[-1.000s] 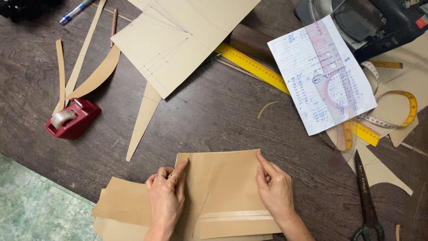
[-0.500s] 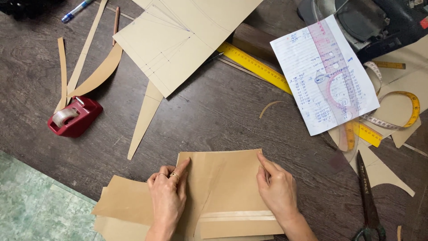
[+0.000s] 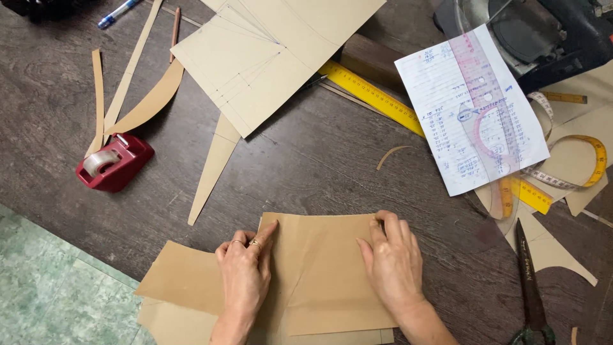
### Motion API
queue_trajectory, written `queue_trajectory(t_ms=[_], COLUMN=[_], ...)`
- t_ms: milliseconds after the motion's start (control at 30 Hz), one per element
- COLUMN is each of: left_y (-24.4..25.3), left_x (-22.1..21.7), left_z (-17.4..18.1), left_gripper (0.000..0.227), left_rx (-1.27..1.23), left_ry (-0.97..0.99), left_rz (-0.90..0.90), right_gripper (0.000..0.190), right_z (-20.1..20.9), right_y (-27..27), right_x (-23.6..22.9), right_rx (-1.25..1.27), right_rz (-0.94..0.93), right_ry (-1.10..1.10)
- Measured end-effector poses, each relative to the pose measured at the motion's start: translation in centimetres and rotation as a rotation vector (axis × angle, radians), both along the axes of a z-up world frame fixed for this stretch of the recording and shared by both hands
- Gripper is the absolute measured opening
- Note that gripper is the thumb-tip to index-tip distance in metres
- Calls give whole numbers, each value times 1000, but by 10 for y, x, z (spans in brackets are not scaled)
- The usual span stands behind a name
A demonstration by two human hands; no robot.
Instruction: The person uses shears to cut along the curved lines of a brown paper pattern piece on a work table. After cutting, they align and tape the pattern pieces together to form a larger garment section.
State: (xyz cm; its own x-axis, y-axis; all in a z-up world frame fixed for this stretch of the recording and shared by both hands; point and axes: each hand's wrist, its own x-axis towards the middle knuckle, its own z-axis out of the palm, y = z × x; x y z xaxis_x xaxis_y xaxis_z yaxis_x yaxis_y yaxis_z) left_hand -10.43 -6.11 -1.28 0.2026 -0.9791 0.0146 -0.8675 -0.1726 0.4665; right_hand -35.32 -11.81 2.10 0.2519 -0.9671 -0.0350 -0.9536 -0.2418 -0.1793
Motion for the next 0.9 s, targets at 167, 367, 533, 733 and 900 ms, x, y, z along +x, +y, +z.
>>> queue_trajectory(t_ms=[167, 367, 533, 733, 900], left_y=[-1, -1, 0, 1, 1], left_x=[0, -1, 1, 0, 1], left_z=[-1, 3, -3, -3, -4], left_gripper=[38, 39, 39, 38, 40], left_rx=[7, -4, -19, -30, 8], left_ry=[-8, -4, -8, -44, -29], left_rz=[-6, -16, -12, -8, -6], right_gripper=[45, 41, 46, 49, 53], right_z=[-2, -4, -7, -5, -6], right_y=[1, 15, 20, 23, 24], right_x=[3, 10, 13, 15, 19], right_rx=[-22, -37, -140, -153, -104], right_rz=[-1, 19, 64, 74, 88], right_ry=[-98, -57, -3, 110, 183])
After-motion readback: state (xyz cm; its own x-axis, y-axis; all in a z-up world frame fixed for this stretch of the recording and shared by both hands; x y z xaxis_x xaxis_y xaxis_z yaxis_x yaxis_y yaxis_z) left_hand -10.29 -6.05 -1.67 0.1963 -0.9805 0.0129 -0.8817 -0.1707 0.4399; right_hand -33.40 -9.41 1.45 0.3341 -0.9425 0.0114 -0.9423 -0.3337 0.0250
